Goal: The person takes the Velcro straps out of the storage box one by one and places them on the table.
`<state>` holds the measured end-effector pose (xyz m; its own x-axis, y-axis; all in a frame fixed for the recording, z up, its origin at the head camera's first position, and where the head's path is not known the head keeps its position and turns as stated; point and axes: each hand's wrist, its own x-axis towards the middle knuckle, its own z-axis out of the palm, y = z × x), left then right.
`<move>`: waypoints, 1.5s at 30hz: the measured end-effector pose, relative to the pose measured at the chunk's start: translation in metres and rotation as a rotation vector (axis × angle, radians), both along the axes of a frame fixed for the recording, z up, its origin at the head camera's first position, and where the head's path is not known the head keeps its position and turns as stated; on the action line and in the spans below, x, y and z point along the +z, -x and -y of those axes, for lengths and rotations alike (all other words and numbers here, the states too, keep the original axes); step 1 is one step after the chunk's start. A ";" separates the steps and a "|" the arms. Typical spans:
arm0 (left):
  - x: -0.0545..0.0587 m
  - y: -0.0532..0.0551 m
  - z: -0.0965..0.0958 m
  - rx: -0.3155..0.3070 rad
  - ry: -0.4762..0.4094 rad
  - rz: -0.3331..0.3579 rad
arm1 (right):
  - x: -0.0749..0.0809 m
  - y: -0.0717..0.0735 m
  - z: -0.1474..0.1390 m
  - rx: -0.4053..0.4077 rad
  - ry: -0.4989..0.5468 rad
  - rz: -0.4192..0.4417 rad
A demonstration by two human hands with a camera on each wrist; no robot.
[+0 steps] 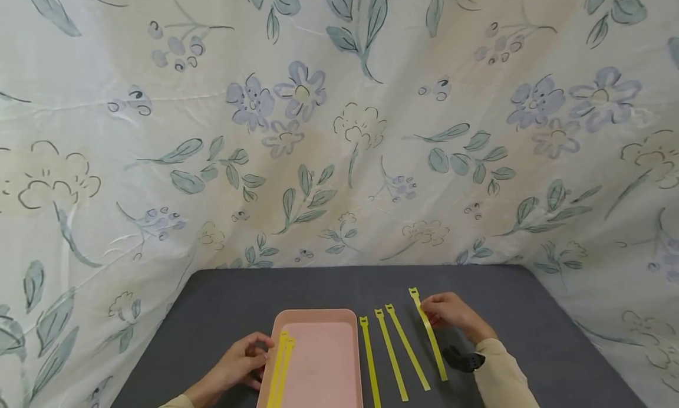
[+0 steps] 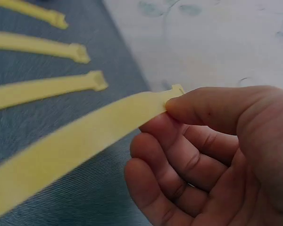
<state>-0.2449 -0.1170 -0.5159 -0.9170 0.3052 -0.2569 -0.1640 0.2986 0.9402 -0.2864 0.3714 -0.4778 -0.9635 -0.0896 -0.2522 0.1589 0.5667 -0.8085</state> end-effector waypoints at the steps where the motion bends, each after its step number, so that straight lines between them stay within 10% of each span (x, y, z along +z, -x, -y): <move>1: -0.001 0.000 0.000 0.000 0.002 0.002 | -0.004 0.001 0.001 -0.006 -0.014 -0.007; 11: -0.008 -0.004 -0.001 -0.002 -0.008 0.038 | -0.035 0.006 0.010 -0.076 -0.084 -0.007; 45: -0.009 0.001 0.003 -0.041 -0.044 -0.006 | -0.032 0.017 0.031 -0.124 -0.199 -0.040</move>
<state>-0.2460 -0.1198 -0.5244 -0.9049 0.3537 -0.2368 -0.1466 0.2633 0.9535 -0.3033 0.3404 -0.5096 -0.9737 0.0775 -0.2144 0.2072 0.6934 -0.6901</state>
